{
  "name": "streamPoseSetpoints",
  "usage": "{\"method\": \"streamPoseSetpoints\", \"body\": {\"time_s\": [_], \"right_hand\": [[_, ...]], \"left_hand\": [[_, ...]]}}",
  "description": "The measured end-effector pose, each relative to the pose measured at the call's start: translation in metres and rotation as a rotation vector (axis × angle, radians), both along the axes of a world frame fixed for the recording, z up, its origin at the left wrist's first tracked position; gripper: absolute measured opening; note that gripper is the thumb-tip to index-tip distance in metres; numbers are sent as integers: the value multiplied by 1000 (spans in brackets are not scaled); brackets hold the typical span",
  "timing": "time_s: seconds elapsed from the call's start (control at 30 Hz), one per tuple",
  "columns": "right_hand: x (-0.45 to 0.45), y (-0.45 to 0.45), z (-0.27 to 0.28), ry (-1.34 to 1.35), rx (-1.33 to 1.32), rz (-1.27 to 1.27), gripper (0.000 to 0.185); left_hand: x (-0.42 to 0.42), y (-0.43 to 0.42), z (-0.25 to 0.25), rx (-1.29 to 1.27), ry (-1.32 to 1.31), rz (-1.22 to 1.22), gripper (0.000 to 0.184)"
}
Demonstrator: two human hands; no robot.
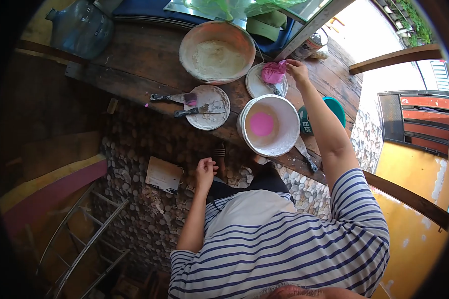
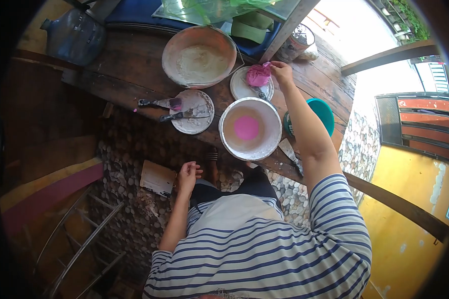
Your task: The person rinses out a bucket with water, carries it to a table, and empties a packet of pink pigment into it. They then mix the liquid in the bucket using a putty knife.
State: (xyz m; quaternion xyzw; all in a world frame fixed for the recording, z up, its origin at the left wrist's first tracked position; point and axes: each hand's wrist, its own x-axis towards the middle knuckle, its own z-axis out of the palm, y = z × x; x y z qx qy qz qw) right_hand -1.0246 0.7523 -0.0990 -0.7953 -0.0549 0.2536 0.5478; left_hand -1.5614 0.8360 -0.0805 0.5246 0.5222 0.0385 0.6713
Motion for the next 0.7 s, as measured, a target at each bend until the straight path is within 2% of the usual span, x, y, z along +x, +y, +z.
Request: {"method": "streamPoseSetpoints", "body": {"time_s": [0.07,0.2,0.27,0.33,0.37,0.47,0.53,0.57,0.7], "right_hand": [[-6,0,11,-120,-86,-58,32],[-18,-7,46,-122,-148,-107,34],[-32,-13,69,-75,-12,-132,33],[-58,-24,101,-74,95,-112,32],[-73,-30,119,-79,200,-95,31],[-124,-57,168,-125,281,-20,30],[-150,-79,183,-112,259,-38,29],[-164,-90,190,-98,234,-56,29],[-221,-120,222,-113,194,-148,26]], "left_hand": [[-1,8,-4,26,-6,3,29],[1,41,-6,118,10,-12,27],[4,72,2,316,34,4,24],[6,116,8,828,140,-163,20],[11,139,14,998,149,-203,19],[33,206,25,1412,109,-362,24],[49,237,33,1537,213,-523,31],[56,250,32,1540,208,-524,31],[82,288,20,1612,219,-780,42]]}}
